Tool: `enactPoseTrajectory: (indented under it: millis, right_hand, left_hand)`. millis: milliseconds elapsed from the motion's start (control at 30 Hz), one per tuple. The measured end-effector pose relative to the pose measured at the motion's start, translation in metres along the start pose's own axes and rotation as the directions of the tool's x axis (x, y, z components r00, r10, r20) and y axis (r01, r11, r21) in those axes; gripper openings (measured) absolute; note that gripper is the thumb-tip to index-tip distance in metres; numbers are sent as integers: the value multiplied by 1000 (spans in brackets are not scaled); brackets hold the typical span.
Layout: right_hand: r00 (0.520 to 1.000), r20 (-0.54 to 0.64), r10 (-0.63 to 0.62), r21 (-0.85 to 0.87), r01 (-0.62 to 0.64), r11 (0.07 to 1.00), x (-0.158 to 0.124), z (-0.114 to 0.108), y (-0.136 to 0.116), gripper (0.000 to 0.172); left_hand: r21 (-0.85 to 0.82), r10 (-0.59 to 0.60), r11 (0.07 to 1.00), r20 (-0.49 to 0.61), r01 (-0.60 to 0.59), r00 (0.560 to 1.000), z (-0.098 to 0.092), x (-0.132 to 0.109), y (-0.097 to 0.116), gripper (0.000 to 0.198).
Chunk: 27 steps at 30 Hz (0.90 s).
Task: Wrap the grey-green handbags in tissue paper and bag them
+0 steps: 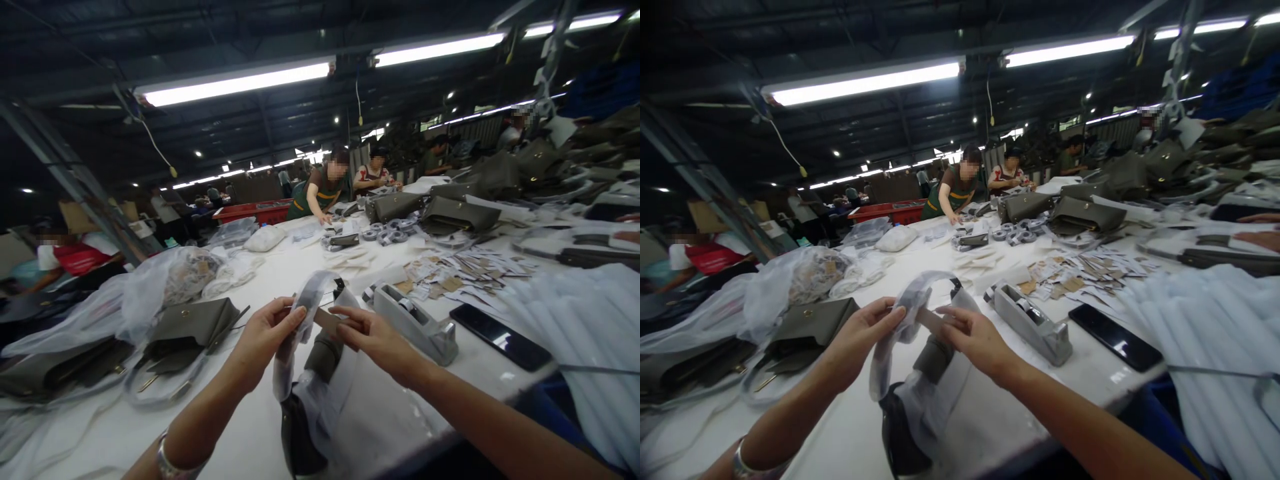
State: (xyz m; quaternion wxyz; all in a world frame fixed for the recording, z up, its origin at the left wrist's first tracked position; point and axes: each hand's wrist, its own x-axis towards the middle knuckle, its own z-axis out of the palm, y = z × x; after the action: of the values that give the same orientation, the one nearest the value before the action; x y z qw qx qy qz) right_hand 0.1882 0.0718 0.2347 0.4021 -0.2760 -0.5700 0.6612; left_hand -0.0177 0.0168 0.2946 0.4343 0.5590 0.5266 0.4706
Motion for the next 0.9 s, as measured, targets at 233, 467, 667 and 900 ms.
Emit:
enactPoseTrajectory:
  millis: [233, 467, 667, 900]
  right_hand:
    - [969, 248, -18, 67, 1, 998, 15, 7, -9, 43]
    - [973, 230, -22, 135, -10, 991, 13, 18, -14, 43]
    - [999, 19, -51, 77, 50, 996, 13, 37, -11, 41]
    - [1000, 9, -28, 167, 26, 986, 17, 42, -10, 33]
  left_hand:
    - [110, 15, 994, 44, -19, 999, 0, 2, 7, 36]
    - [447, 211, 874, 2, -190, 977, 1, 4, 5, 29]
    - [853, 397, 485, -19, -192, 918, 9, -11, 2, 38]
    - [651, 440, 699, -63, -297, 896, 7, -11, -6, 34]
